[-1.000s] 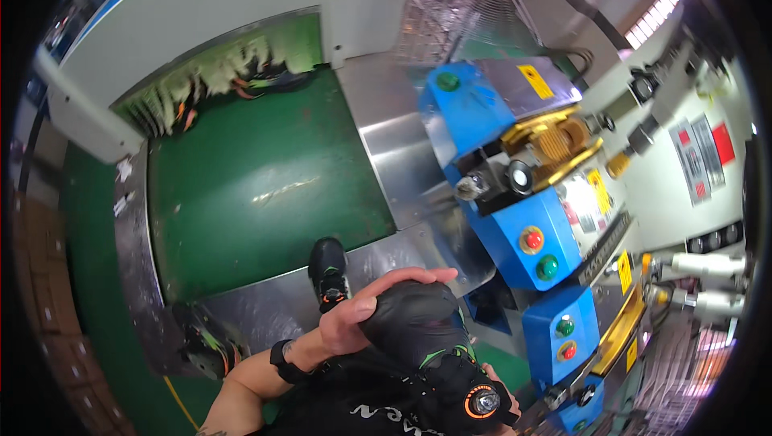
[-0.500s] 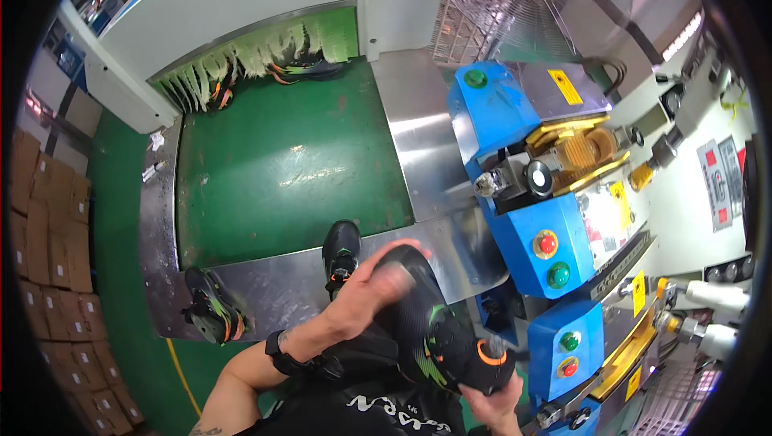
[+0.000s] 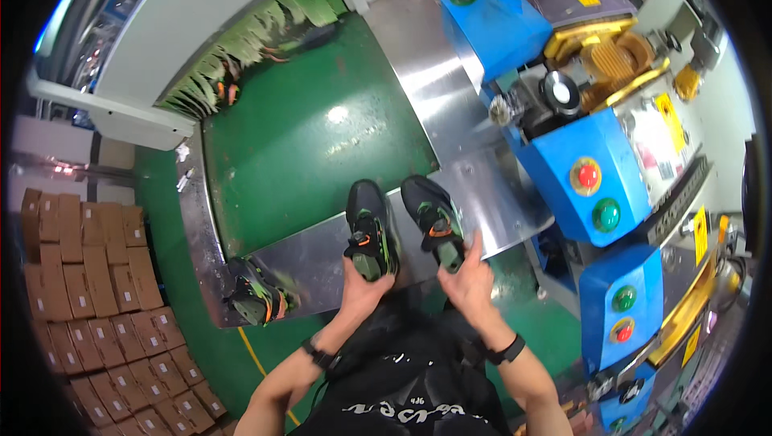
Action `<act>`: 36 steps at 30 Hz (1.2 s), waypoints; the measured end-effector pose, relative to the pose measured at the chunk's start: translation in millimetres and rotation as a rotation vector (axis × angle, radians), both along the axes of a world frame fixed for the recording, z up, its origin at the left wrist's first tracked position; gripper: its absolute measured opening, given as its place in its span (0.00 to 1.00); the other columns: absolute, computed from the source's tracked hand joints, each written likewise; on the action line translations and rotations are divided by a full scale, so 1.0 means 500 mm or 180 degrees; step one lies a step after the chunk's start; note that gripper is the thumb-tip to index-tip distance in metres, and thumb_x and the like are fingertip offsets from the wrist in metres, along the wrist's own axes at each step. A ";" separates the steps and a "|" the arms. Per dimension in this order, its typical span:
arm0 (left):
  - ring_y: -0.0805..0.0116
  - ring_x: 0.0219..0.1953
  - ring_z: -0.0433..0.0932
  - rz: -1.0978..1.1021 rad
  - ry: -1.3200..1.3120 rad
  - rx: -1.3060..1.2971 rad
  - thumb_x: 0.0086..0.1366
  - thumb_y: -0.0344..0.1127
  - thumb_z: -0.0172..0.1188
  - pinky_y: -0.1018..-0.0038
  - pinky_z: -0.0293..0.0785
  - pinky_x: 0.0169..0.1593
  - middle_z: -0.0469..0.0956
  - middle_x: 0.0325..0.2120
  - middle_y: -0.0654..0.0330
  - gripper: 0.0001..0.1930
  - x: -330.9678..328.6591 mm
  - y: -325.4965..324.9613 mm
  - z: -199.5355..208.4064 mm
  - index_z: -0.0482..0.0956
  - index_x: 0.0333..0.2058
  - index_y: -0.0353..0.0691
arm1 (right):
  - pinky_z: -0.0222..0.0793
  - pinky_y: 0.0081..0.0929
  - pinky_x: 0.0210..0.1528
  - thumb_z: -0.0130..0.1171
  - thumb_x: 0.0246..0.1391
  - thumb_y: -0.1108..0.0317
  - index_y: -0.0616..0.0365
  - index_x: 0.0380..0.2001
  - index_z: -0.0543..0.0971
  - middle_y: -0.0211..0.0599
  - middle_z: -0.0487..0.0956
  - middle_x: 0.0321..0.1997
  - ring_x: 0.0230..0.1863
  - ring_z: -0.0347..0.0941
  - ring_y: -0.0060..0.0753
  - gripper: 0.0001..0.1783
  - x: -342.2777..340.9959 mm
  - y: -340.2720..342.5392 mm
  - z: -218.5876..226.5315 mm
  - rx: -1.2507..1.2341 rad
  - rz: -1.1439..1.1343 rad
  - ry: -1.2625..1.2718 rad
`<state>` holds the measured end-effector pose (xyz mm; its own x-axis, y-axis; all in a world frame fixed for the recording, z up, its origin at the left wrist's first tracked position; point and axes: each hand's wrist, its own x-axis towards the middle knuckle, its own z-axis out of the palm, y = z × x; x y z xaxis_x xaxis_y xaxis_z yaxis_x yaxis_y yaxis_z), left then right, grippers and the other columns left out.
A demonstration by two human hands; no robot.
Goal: Operating industrial shoe manufacturing machinery to process shoe components.
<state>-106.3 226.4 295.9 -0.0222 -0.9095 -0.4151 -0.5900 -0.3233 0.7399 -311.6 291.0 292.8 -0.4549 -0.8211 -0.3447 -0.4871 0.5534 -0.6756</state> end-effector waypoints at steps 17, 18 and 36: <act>0.60 0.42 0.75 -0.1022 0.1703 0.1580 0.47 0.24 0.53 0.67 0.75 0.46 0.71 0.44 0.52 0.32 0.141 -0.213 0.092 0.60 0.55 0.35 | 0.60 0.28 0.58 0.57 0.40 0.76 0.64 0.58 0.61 0.36 0.69 0.51 0.54 0.63 0.30 0.37 0.202 0.091 0.119 -0.1915 -0.2257 -0.3311; 0.58 0.44 0.75 -0.1144 0.1996 0.1456 0.45 0.26 0.54 0.68 0.75 0.47 0.70 0.45 0.50 0.35 0.137 -0.201 0.096 0.58 0.57 0.35 | 0.59 0.28 0.59 0.55 0.40 0.77 0.63 0.60 0.59 0.37 0.67 0.53 0.56 0.62 0.29 0.38 0.229 0.126 0.147 -0.1938 -0.2404 -0.3103; 0.56 0.49 0.73 -0.6682 0.0071 0.4975 0.39 0.23 0.60 0.62 0.70 0.54 0.69 0.51 0.49 0.43 0.077 0.571 0.479 0.58 0.59 0.35 | 0.65 0.30 0.56 0.62 0.37 0.77 0.65 0.55 0.66 0.41 0.73 0.53 0.52 0.70 0.33 0.37 1.194 0.621 0.470 -0.2976 -0.7967 0.1262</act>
